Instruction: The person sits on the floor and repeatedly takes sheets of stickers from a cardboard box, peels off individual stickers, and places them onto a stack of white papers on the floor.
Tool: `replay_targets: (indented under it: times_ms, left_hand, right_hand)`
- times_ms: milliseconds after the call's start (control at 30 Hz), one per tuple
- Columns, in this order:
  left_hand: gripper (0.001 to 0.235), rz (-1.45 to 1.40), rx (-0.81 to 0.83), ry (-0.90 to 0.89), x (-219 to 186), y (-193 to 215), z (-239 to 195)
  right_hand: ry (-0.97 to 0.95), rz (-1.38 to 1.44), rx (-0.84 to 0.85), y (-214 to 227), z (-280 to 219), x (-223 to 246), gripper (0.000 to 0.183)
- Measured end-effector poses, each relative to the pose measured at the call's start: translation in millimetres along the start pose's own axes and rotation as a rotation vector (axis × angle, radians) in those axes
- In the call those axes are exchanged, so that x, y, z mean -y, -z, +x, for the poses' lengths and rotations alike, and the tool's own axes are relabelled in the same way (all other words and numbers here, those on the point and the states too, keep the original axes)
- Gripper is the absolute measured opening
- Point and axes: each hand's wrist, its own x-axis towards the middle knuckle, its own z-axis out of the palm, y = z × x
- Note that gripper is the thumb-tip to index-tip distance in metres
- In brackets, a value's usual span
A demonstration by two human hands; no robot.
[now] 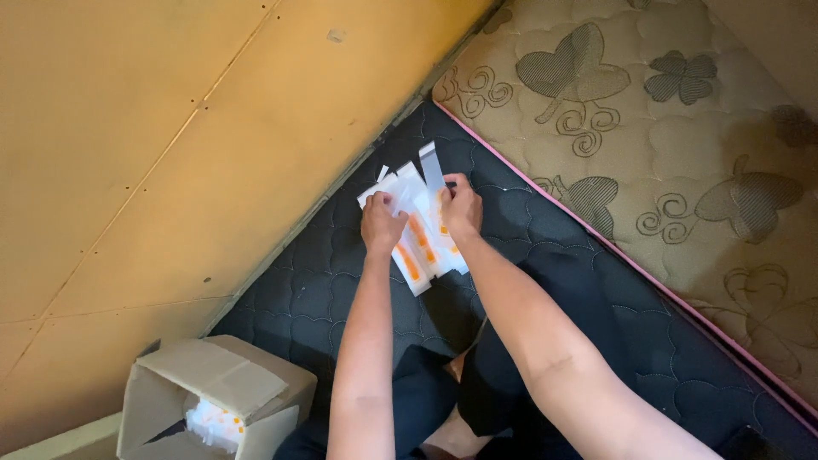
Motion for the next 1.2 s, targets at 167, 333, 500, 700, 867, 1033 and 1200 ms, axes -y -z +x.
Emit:
replay_targets:
  times_ms: [167, 333, 500, 700, 867, 1033, 1200]
  left_hand:
    - [0.042, -0.087, 0.042, 0.048, 11.4, 0.1, 6.4]
    - [0.043, -0.128, 0.074, 0.052, 14.0, 2.5, 5.9]
    - [0.043, -0.102, 0.077, 0.039, 10.9, 3.7, 3.0]
    - [0.042, -0.054, 0.072, -0.031, 9.0, 5.6, -1.3]
    - [0.041, -0.046, 0.080, -0.030, 9.0, 3.5, -3.8]
    - [0.039, -0.022, 0.069, -0.057, 6.6, 4.1, -5.6]
    - [0.042, -0.047, 0.056, -0.059, 2.4, 8.8, -7.8]
  right_hand:
    - [0.011, -0.058, 0.082, -5.7, 1.1, -2.7, 0.023]
    - [-0.016, -0.273, 0.157, 0.4, -4.3, -1.1, 0.020]
    - [-0.014, -0.359, 0.139, -2.9, -6.3, -0.9, 0.014]
    - [-0.004, -0.355, 0.134, -1.5, -9.7, 4.3, 0.013]
    - [0.026, -0.376, 0.120, -1.0, -9.7, 2.6, 0.013]
    - [0.017, -0.382, 0.117, -4.8, -5.2, -1.4, 0.013]
    - [0.024, -0.373, 0.128, -1.4, -9.4, 3.3, 0.012]
